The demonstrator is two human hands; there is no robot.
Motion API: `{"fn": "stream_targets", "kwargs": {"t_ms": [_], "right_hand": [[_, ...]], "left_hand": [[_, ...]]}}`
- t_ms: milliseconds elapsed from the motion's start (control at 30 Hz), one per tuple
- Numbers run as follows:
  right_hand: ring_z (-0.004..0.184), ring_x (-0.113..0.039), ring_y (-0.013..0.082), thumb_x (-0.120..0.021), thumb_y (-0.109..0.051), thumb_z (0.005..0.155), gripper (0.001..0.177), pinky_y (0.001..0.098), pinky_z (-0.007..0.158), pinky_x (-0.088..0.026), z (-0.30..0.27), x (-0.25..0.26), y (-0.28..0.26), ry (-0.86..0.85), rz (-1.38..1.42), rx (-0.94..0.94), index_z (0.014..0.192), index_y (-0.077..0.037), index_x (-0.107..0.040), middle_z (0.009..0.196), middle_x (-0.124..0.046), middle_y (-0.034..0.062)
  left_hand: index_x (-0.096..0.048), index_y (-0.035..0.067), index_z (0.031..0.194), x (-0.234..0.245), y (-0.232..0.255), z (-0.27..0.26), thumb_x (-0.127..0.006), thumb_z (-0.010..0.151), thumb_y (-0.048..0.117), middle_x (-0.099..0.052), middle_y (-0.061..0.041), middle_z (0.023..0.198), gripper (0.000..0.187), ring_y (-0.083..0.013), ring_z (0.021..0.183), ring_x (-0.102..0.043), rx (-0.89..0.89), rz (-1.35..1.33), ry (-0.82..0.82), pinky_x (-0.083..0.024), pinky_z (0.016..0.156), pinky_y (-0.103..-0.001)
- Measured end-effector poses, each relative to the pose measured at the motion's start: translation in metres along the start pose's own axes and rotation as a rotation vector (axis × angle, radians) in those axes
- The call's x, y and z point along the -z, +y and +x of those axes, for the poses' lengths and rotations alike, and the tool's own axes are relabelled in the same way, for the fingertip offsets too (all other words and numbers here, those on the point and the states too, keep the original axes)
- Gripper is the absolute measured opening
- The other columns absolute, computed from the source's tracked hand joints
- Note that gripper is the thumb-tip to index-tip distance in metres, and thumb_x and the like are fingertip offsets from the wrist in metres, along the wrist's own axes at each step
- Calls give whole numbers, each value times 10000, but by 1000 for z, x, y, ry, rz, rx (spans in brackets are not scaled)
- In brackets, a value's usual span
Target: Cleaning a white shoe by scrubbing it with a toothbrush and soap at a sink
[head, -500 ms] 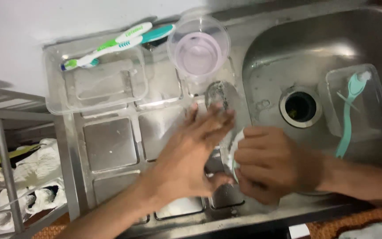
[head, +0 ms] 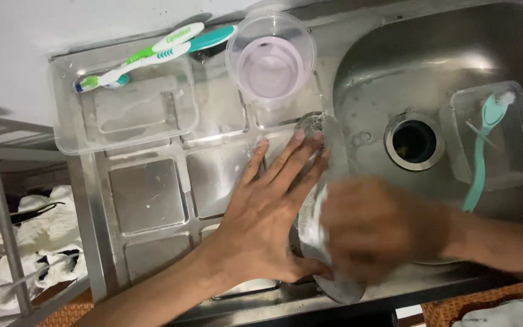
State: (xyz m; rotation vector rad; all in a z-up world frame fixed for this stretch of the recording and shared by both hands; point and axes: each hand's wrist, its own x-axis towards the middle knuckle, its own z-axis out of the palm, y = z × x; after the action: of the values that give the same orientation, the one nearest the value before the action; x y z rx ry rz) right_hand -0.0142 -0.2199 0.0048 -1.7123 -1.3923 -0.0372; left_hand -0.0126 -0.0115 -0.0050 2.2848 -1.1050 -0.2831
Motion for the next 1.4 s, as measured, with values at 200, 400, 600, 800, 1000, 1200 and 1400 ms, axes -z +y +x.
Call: {"fn": "stream_targets", "kwargs": {"t_ms": [200, 400, 600, 800, 1000, 1200, 1400], "right_hand": [[552, -445, 228, -617, 75, 891, 281, 378, 518, -359, -4, 21, 18, 188, -433, -231, 659, -24, -491, 659, -511, 96], [501, -263, 225, -465, -91, 948, 308, 384, 479, -223, -1, -16, -6, 38, -26, -17, 646, -107, -412, 628, -309, 24], [477, -285, 250, -592, 130, 873, 368, 382, 487, -231, -11, 32, 27, 253, -554, -310, 604, -17, -389, 587, -377, 93], [442, -263, 236, -552, -59, 917, 359, 364, 446, -225, 9, -15, -23, 172, -308, -183, 623, -99, -350, 579, -296, 40], [502, -247, 195, -594, 83, 913, 391, 376, 506, -228, -15, 25, 25, 281, -634, -398, 617, -71, -389, 561, -318, 44], [461, -392, 246, -627, -9, 914, 305, 386, 446, -279, -2, -9, -4, 226, -469, -368, 675, -72, -449, 623, -420, 74], [467, -279, 192, -611, 95, 960, 406, 358, 470, -199, -13, 22, 22, 313, -642, -401, 625, -26, -416, 564, -365, 79]], "left_hand": [[-234, 0, 1597, 2, -9, 3, -942, 454, 853, -191, -147, 1709, 1592, -293, 1599, -115, -25, 115, -77, 17, 1279, -541], [-279, -9, 1571, 3, -10, 1, -907, 474, 850, -222, -162, 1695, 1528, -311, 1594, -137, -34, 75, -71, 21, 1275, -553], [-218, -6, 1599, 3, -9, 0, -950, 474, 831, -186, -156, 1707, 1582, -305, 1599, -105, -36, 79, -79, 43, 1273, -554], [-239, -11, 1589, 7, -8, 1, -894, 543, 749, -215, -184, 1698, 1450, -318, 1598, -147, -34, 33, -59, 37, 1277, -537], [-152, 12, 1618, 4, -7, 1, -981, 460, 849, -180, -149, 1711, 1653, -302, 1599, -102, -15, 110, -94, 43, 1277, -523], [-227, -65, 1573, 3, -7, 1, -940, 424, 811, -265, -207, 1665, 1611, -363, 1580, -187, -15, 33, -32, -39, 1277, -568], [-211, -40, 1581, -1, -5, 1, -954, 401, 852, -264, -166, 1669, 1656, -339, 1580, -183, 16, 66, -31, -32, 1282, -551]]}}
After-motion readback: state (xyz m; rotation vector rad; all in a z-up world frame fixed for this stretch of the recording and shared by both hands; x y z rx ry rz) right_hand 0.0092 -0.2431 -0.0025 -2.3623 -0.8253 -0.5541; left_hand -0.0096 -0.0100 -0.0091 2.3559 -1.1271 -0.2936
